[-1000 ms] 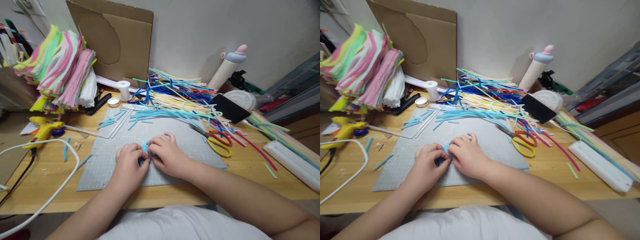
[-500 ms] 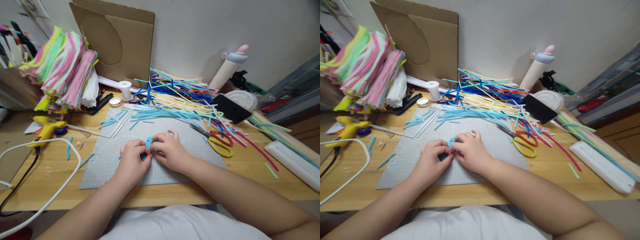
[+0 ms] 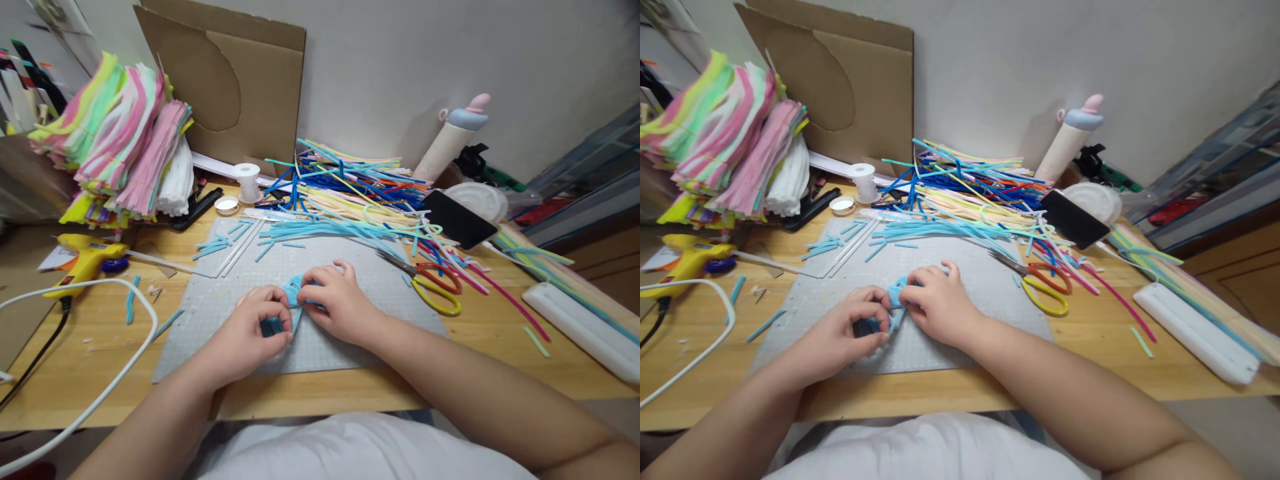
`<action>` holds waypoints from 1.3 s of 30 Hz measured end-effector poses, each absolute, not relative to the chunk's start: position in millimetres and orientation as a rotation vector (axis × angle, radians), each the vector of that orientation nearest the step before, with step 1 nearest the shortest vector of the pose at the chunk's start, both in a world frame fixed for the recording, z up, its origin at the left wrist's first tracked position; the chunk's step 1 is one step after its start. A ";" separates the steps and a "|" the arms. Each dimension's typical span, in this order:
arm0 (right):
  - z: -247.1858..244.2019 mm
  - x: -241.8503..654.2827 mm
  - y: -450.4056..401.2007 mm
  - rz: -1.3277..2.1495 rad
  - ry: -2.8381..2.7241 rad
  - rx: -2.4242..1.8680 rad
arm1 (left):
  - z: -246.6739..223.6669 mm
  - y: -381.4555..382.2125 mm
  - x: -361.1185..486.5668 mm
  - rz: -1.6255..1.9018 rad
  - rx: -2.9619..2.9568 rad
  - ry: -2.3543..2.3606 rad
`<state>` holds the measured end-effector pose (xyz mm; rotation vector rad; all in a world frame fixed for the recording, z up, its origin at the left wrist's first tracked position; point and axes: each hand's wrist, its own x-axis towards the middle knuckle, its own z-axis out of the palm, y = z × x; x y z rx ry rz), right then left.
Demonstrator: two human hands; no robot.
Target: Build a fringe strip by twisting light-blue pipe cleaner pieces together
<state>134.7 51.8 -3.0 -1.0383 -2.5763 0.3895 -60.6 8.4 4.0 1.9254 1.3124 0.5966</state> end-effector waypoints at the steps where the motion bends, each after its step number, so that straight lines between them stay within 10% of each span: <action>1: -2.9 135.0 51.6 0.382 -2.585 -1.013 | 4.2 8.4 -60.7 0.606 1.916 1.315; 39: -6.5 129.6 54.0 0.591 -2.624 -0.709 | -3.5 -7.9 -47.3 0.576 2.042 1.867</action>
